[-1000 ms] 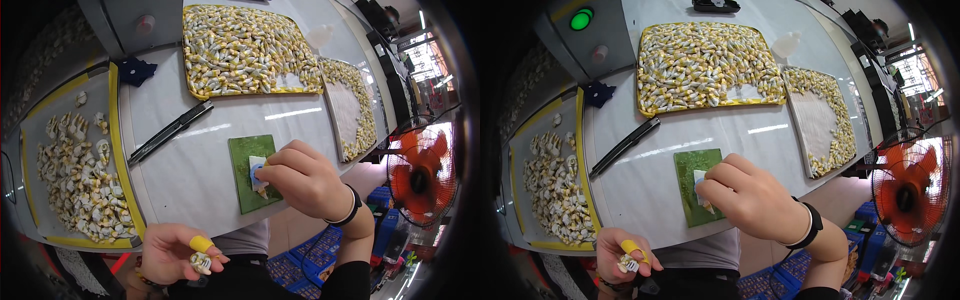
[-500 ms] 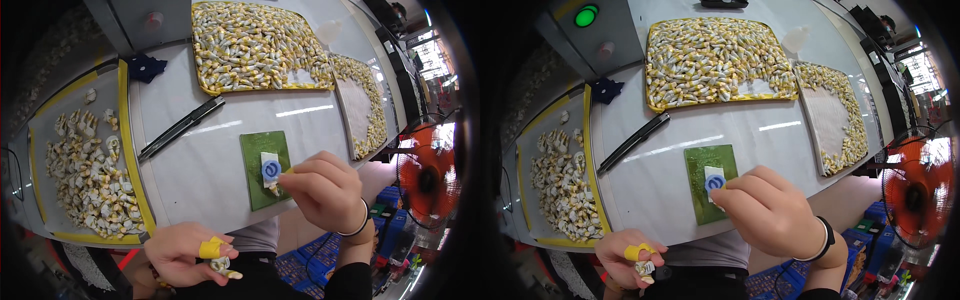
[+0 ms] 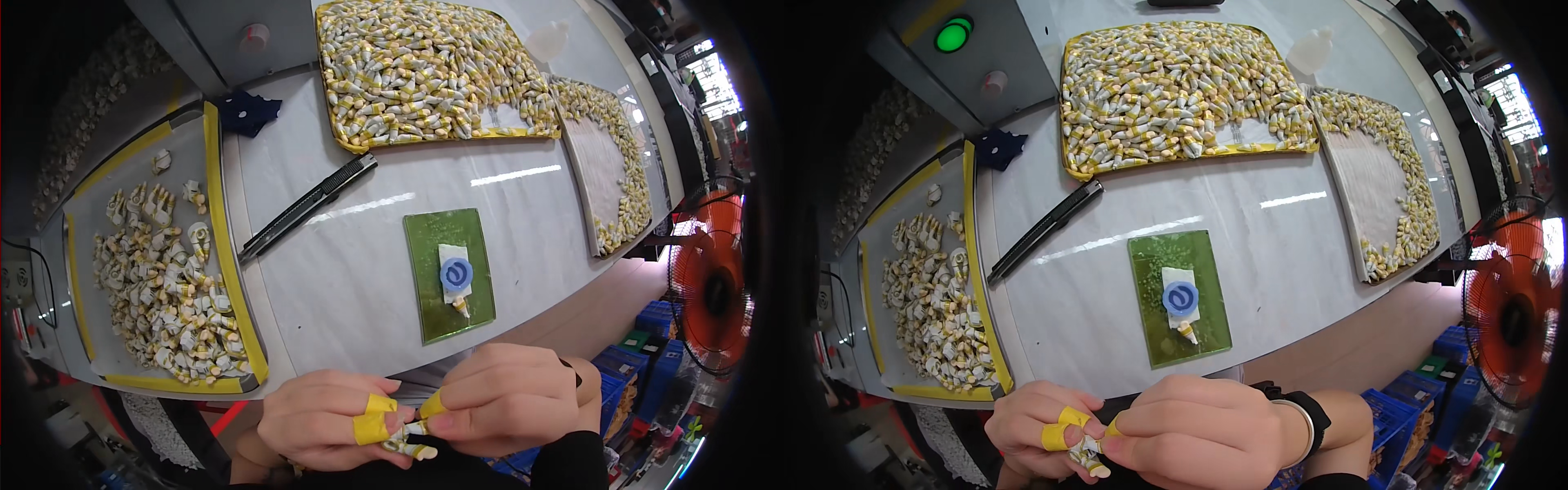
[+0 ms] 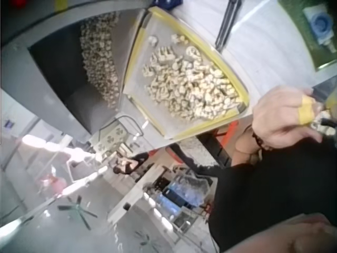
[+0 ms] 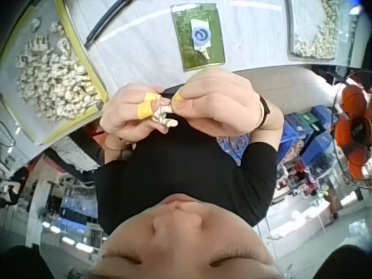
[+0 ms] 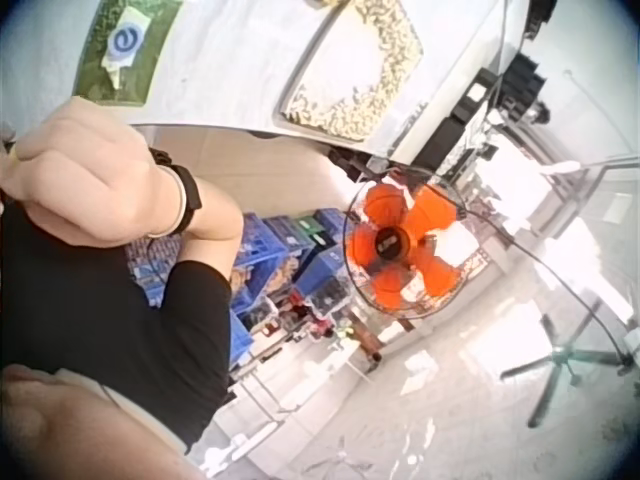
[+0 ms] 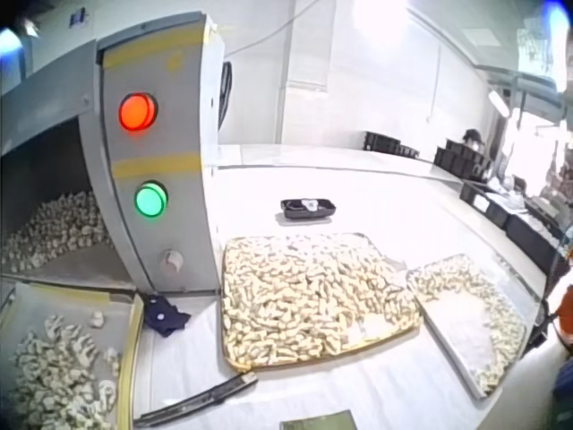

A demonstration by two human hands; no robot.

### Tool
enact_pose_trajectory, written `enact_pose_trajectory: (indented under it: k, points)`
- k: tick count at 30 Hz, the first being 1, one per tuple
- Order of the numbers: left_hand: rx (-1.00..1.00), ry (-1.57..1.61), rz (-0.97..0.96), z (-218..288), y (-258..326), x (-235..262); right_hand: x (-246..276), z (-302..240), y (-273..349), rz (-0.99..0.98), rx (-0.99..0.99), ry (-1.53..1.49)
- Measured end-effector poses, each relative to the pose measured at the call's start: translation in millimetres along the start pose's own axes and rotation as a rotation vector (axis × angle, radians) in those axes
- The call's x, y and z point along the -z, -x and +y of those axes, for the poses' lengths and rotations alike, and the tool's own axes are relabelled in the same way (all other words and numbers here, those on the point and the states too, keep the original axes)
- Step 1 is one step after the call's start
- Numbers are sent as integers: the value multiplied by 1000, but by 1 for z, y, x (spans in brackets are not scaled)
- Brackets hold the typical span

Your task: The person repeatedly picks small white and yellow components from a tray, applies adhesive from a tube to the white part, and joins the two pieces together. The assembled units are placed into a yellow tray on the table. The process is repeated continuously throughout the clip.

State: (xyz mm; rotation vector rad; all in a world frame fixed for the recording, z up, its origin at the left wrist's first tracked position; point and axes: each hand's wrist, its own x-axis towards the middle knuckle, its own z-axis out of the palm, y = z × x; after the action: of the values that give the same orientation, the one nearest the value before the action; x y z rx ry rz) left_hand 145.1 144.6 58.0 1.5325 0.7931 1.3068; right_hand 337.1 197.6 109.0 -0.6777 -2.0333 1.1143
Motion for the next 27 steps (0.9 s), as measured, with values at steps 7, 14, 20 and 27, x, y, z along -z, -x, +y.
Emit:
enact_pose_trajectory:
  k: [7,14,20,27]
  points:
    - [-36,-132,17,7,-7,-2,2,11,-5,-91,139,-28]
    - [-65,-140,2,4,-7,-1,1,12,-6,-95,117,-27]
    - [-90,-150,3,4,-7,-1,0,12,-6,-87,133,-33]
    - [-129,-202,-18,9,-11,1,-2,9,-4,-70,149,-23]
